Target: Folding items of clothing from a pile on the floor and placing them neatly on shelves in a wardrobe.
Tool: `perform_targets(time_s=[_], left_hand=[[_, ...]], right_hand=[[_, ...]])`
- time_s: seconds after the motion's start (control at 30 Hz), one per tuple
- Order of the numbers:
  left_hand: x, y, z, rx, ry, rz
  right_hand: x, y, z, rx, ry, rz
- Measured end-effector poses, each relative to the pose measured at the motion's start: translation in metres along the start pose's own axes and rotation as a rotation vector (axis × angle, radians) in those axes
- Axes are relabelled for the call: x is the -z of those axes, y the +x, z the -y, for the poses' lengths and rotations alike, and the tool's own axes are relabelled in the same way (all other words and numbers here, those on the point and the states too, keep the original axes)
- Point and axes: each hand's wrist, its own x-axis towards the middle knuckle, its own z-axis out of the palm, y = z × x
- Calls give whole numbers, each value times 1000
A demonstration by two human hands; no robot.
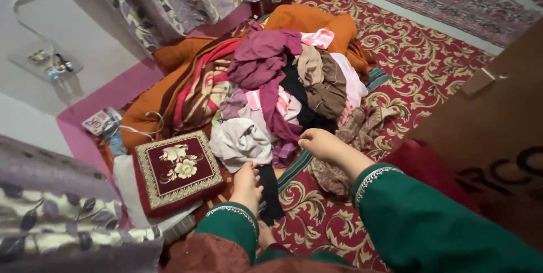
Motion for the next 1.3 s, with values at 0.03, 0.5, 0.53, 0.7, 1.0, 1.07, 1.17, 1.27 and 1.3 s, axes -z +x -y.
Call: perform_targets(time_s=[0.03,0.5,0.53,0.7,1.0,1.07,1.17,1.27,1.3], left_hand=[[0,8,-7,9,3,10],[30,112,-163,7,-64,125],[34,116,-168,12,-70,120],[41,133,-180,67,-86,92],[36,176,-184,125,-205,82],[36,183,-199,95,-234,62],[25,190,-238,54,-226,19],[7,193,-267,21,-184,-40],[2,192,-274,-13,-161,-48]], right_hand=[[-2,9,-1,-11,-5,-5],[-58,181,32,-150,58,-72],[-65,190,31,-152,55,-64],[-82,227,27,-138,92,2],[-99,315,-40,-177,70,104],[-103,346,-46,-253,134,147],[-106,402,-63,-331,336,165],[-116,451,-87,-309,520,197],[-122,463,-96,-284,566,220]])
